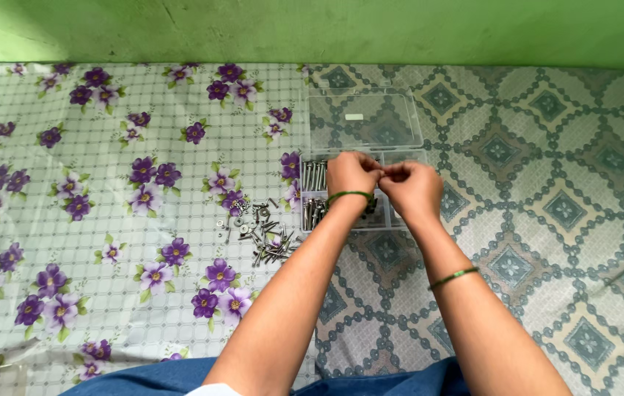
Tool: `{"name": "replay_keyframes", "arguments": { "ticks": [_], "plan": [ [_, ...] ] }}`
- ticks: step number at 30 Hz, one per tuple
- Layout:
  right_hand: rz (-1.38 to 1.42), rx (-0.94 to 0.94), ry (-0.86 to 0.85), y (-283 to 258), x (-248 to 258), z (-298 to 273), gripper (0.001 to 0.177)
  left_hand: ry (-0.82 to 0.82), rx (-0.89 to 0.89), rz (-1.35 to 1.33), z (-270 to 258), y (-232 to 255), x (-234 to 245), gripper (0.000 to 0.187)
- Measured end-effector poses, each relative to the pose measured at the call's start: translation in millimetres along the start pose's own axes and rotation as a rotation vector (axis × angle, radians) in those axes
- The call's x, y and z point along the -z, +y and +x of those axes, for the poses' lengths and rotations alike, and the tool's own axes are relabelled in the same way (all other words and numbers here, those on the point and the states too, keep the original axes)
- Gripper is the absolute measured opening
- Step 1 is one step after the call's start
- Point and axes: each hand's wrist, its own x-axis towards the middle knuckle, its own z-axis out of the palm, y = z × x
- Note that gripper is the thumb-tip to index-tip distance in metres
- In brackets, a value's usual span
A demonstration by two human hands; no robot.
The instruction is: The person sits on the floor and sorts small metal fasteners by hand. They pick up individual screws and bolts from a pile on the floral sheet, examine them, and place them into specific compartments of a clear plastic organizer box.
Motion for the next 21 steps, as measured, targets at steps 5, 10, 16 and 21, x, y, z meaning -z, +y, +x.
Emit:
{"name": "replay_keyframes", "arguments": {
  "ticks": [5, 10, 16, 21],
  "plan": [
    [-0.191, -0.04, 0.047, -13, -12, 9, 0.021, -0.042, -0.09, 0.241, 25, -8, 0, 0.016],
    [-0.306, -0.12, 0.103, -30, -23, -3, 0.017, -0.014, -0.191, 0.366, 39, -23, -11, 0.009],
    [-0.357, -0.084, 0.162, -38, -31, -10, 0.015, -0.009, -0.275, 0.44, 43, -33, -18, 0.007],
    [-0.373, -0.161, 0.142, -41, -33, -4, 0.016, -0.039, -0.235, 0.39, 38, -26, -8, 0.012]
  ]
}}
